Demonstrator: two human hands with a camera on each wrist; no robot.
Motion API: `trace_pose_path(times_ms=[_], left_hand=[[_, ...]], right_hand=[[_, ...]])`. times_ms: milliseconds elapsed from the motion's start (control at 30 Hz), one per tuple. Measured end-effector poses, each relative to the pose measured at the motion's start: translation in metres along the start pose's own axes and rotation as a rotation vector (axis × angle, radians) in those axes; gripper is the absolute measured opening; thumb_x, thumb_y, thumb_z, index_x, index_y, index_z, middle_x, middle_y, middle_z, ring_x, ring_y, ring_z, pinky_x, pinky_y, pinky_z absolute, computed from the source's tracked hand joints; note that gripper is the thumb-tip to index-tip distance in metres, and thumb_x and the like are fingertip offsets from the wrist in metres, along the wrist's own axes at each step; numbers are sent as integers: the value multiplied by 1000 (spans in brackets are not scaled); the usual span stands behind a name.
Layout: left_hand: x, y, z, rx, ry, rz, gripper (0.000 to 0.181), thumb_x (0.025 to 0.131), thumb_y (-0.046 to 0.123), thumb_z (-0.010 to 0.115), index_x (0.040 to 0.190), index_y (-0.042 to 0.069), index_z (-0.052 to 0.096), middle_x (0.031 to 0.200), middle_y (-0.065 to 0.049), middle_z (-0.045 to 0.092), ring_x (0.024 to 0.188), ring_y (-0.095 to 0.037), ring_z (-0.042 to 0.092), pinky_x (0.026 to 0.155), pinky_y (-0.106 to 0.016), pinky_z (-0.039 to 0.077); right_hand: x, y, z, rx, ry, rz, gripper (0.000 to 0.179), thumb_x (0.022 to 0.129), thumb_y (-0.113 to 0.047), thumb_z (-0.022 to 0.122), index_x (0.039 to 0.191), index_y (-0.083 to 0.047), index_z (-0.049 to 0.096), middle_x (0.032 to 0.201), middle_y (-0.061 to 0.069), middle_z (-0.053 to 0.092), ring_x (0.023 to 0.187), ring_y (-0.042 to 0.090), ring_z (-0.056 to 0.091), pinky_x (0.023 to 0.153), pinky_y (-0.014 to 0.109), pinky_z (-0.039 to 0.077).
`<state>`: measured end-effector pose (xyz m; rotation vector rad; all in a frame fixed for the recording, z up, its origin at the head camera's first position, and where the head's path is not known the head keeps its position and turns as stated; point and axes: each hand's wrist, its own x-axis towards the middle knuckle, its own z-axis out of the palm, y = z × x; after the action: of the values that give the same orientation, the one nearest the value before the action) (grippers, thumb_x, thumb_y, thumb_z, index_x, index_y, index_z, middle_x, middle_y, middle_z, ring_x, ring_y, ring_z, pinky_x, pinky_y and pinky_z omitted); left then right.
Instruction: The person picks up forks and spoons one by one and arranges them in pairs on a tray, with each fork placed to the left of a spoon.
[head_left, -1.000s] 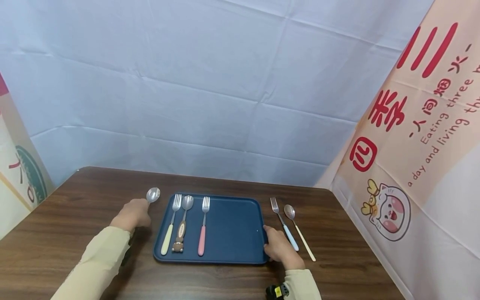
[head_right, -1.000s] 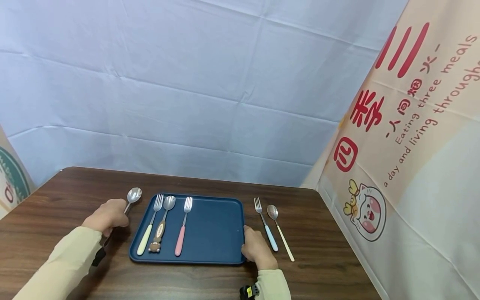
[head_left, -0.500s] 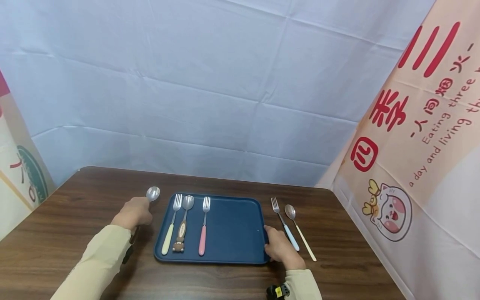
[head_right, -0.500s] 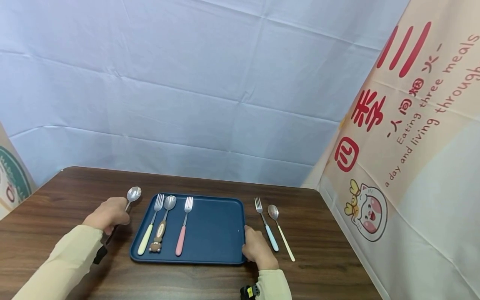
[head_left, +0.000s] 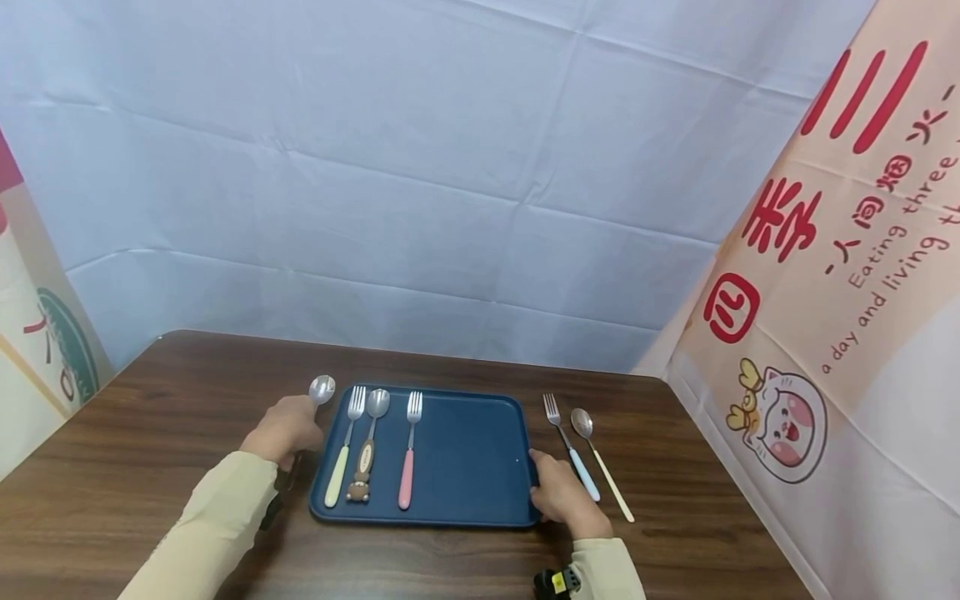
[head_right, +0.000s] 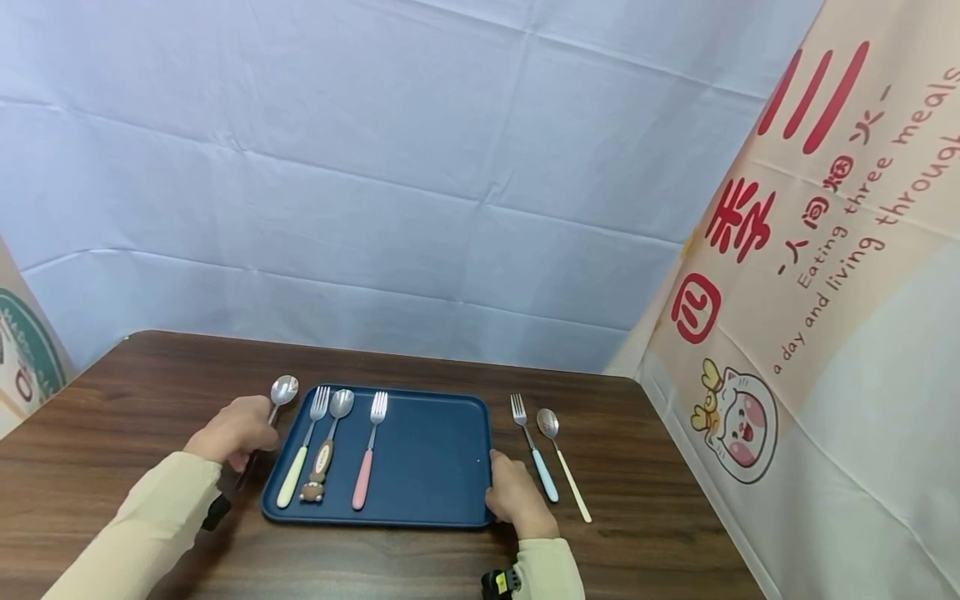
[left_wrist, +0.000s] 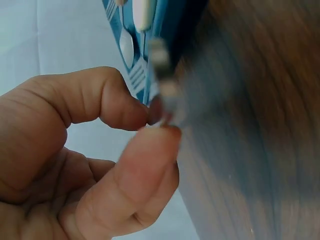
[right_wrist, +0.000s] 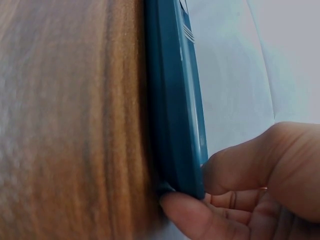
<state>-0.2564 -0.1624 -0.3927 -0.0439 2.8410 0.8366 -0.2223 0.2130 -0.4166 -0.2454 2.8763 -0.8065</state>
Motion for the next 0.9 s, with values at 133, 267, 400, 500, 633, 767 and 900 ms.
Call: trace_pose_path(times_ms=[133, 267, 400, 500, 633, 767, 900], left_hand=[[0, 8, 6, -15, 19, 6, 4, 74, -2, 55, 75, -5, 53, 56, -13, 50, 37, -19, 52, 36, -29, 44], [-1, 16, 8, -19, 23, -1, 3, 74, -3, 54, 73, -5, 54, 56, -14, 52, 37, -19, 53, 37, -28, 44], [-2, 22, 10, -45, 15, -12, 4, 74, -2, 56, 72, -5, 54, 58, -14, 53, 39, -19, 55, 39, -28, 46], [-2, 26, 13, -61, 14, -9, 7, 74, 0, 59, 73, -5, 54, 58, -14, 54, 39, -18, 55, 39, -28, 46], [-1, 31, 17, -72, 21, 2, 7, 74, 0, 59, 71, -4, 54, 57, -14, 54, 37, -18, 54, 38, -27, 45], [0, 37, 22, -74, 29, 4, 8, 74, 0, 58, 69, -3, 54, 58, -14, 54, 37, -17, 54, 37, -26, 44], [0, 42, 26, -76, 33, 4, 9, 75, 1, 61, 70, -3, 55, 59, -14, 55, 37, -18, 54, 38, -26, 45]], right_hand=[[-1, -1, 0, 5, -3, -5, 53, 82, 12, 52, 132, 16, 35, 100, 32, 58, 40, 15, 52, 40, 29, 44], [-1, -1, -1, 3, -4, -2, 53, 82, 12, 52, 132, 16, 36, 101, 32, 58, 40, 15, 52, 40, 29, 44], [0, -2, -1, 2, -7, 6, 53, 82, 12, 51, 132, 16, 35, 103, 33, 57, 40, 15, 52, 40, 29, 44], [0, -2, -1, 2, -8, 12, 53, 82, 12, 51, 132, 16, 35, 104, 33, 56, 40, 15, 52, 41, 29, 44], [0, -1, -1, -2, -7, 11, 53, 82, 12, 51, 132, 16, 35, 103, 32, 57, 40, 15, 52, 41, 29, 44], [0, -1, -1, -1, -8, 11, 53, 82, 12, 51, 133, 16, 35, 103, 32, 57, 40, 16, 52, 41, 29, 44], [0, -1, -1, 1, -12, 14, 53, 83, 11, 51, 133, 16, 35, 102, 32, 58, 41, 16, 52, 42, 29, 44]])
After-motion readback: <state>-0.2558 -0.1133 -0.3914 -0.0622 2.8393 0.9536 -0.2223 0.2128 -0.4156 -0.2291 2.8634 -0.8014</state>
